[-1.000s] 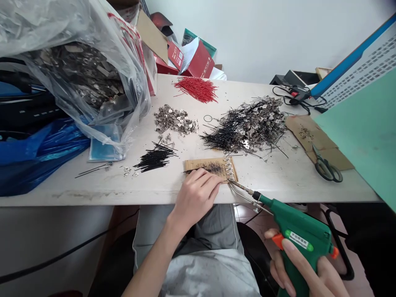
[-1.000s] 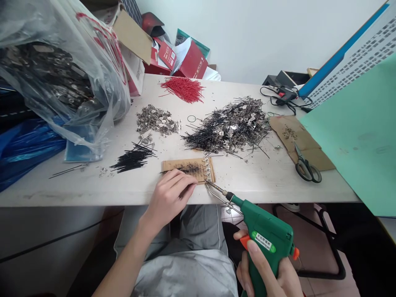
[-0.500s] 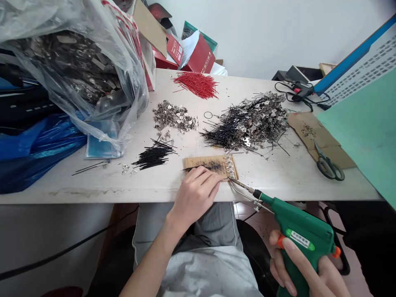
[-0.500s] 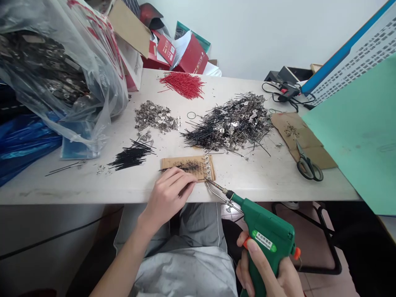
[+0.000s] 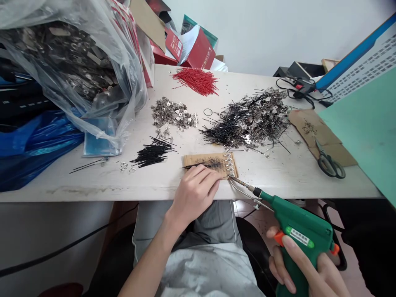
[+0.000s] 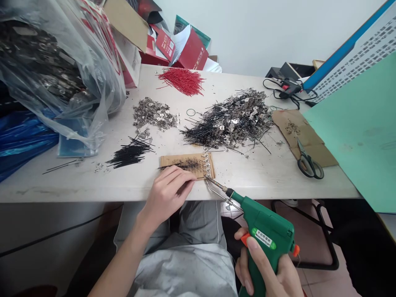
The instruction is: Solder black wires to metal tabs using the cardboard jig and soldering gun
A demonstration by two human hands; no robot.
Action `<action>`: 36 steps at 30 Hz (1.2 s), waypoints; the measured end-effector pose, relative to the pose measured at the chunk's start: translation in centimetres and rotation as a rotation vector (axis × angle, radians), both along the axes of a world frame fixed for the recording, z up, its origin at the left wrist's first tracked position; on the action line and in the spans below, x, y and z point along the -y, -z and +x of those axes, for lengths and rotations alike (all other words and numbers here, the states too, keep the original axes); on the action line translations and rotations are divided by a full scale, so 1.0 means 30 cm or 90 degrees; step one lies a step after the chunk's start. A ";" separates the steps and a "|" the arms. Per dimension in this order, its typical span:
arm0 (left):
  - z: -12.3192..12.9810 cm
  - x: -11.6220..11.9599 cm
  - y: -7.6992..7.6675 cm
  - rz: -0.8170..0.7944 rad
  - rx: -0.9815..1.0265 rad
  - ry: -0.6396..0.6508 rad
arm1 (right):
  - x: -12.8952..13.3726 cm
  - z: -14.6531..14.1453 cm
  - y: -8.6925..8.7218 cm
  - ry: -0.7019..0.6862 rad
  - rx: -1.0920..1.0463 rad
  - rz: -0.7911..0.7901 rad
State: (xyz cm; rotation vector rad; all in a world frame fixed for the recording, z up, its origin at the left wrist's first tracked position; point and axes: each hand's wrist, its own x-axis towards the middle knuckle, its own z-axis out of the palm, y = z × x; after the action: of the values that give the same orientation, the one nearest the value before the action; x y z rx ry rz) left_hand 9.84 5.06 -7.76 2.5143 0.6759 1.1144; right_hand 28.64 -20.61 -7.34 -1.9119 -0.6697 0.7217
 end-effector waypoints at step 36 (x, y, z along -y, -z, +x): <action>0.003 0.000 0.007 0.034 -0.013 -0.011 | -0.069 0.033 0.025 -0.030 -0.189 -0.002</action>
State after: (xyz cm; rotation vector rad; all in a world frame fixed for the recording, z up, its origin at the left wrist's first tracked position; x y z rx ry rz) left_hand 9.92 5.06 -7.97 2.5718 0.6838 1.1283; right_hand 29.63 -18.53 -8.08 -1.7494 -0.5272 1.0127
